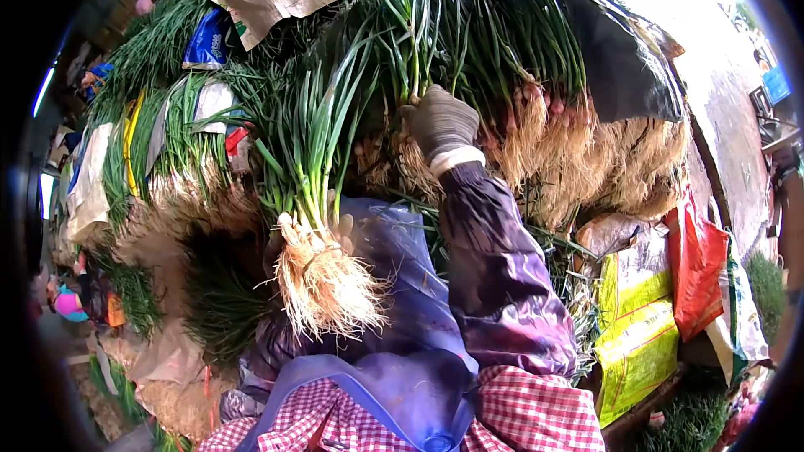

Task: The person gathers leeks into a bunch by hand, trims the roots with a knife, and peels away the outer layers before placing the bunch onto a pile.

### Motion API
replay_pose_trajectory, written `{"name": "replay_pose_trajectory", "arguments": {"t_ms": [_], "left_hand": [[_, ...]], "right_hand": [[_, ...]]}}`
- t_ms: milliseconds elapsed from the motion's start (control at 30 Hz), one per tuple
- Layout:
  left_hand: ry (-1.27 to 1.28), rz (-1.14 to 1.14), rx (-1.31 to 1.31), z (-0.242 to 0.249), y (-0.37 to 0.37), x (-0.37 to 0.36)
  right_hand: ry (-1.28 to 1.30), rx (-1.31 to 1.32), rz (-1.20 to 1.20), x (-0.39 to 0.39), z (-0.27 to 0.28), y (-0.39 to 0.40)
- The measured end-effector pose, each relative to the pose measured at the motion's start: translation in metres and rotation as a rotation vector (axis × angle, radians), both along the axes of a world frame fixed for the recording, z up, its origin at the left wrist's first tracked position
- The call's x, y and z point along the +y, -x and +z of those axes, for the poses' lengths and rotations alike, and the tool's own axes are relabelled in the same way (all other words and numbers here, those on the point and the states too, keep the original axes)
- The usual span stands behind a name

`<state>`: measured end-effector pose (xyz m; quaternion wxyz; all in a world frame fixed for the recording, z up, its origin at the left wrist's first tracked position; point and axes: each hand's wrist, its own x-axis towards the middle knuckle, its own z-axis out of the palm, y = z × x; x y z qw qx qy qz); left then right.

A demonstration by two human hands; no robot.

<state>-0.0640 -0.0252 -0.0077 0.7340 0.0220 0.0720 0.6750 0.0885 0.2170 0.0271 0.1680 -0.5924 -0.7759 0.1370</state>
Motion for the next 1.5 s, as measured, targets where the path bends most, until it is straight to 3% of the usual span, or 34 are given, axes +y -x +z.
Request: {"name": "replay_pose_trajectory", "arguments": {"t_ms": [67, 333, 467, 600, 700, 767, 833, 867, 900, 933, 1000, 1033, 1067, 1133, 1167, 1200, 1267, 1333, 1400, 1467, 1500], "left_hand": [[-0.014, 0.010, -0.003, -0.001, 0.001, 0.000], [-0.032, 0.026, -0.030, -0.008, -0.002, -0.002], [-0.070, 0.024, -0.053, -0.010, -0.004, 0.002], [-0.052, 0.004, -0.055, -0.003, -0.002, 0.000], [0.001, 0.007, -0.020, -0.004, -0.002, 0.001], [0.034, 0.009, 0.010, -0.002, -0.002, 0.003], [0.094, 0.017, 0.049, 0.000, -0.005, 0.005], [0.140, 0.028, 0.084, 0.002, -0.007, 0.005], [0.192, 0.056, 0.130, 0.007, -0.010, 0.006], [0.249, 0.082, 0.179, 0.011, -0.012, 0.008], [0.309, 0.109, 0.240, 0.010, -0.015, 0.010], [0.293, 0.098, 0.176, -0.002, -0.010, 0.008], [0.276, 0.084, 0.113, -0.025, -0.002, 0.006], [0.230, 0.044, 0.031, -0.034, -0.001, 0.007], [0.199, 0.025, 0.014, -0.030, -0.004, 0.009], [0.168, 0.012, -0.002, -0.024, -0.004, 0.010], [0.133, -0.034, -0.080, -0.017, -0.003, 0.006], [0.118, -0.030, -0.048, -0.015, -0.005, 0.004], [0.116, -0.024, -0.021, -0.016, -0.008, 0.005], [0.105, -0.015, -0.012, -0.014, -0.005, 0.006], [0.105, -0.018, -0.012, -0.014, -0.006, 0.006]], "right_hand": [[-0.178, -0.062, 0.006, 0.011, -0.018, 0.009], [-0.155, 0.009, 0.044, -0.005, 0.002, -0.009], [-0.201, -0.130, 0.137, 0.020, -0.025, 0.000], [-0.269, 0.045, 0.096, -0.006, 0.006, -0.011], [-0.338, 0.216, 0.399, -0.054, 0.013, -0.035], [-0.120, -0.006, 0.646, -0.093, 0.029, -0.030], [-0.103, 0.053, 0.860, -0.117, 0.017, -0.030], [-0.262, 0.293, 0.927, -0.128, 0.004, -0.030], [-0.145, 0.217, 0.900, -0.133, -0.001, -0.036], [0.017, 0.435, 0.878, -0.130, -0.005, -0.043], [0.406, 0.910, 0.466, -0.130, -0.009, -0.044], [0.262, 0.860, 0.280, -0.125, -0.017, -0.044], [0.324, 1.059, 0.204, -0.119, -0.031, -0.039], [0.638, 1.127, 0.309, -0.112, -0.024, -0.032], [1.036, 0.909, 0.092, -0.106, -0.017, -0.033], [1.011, 0.952, 0.152, -0.106, -0.016, -0.033], [0.724, 1.249, -0.007, -0.091, 0.006, -0.027], [0.567, 0.843, 0.089, -0.031, 0.017, -0.054], [-0.068, -0.067, -0.010, 0.004, 0.026, -0.059], [-0.343, -0.018, -0.004, -0.001, 0.031, -0.061], [-0.204, 0.102, 0.013, -0.009, 0.029, -0.054]]}}
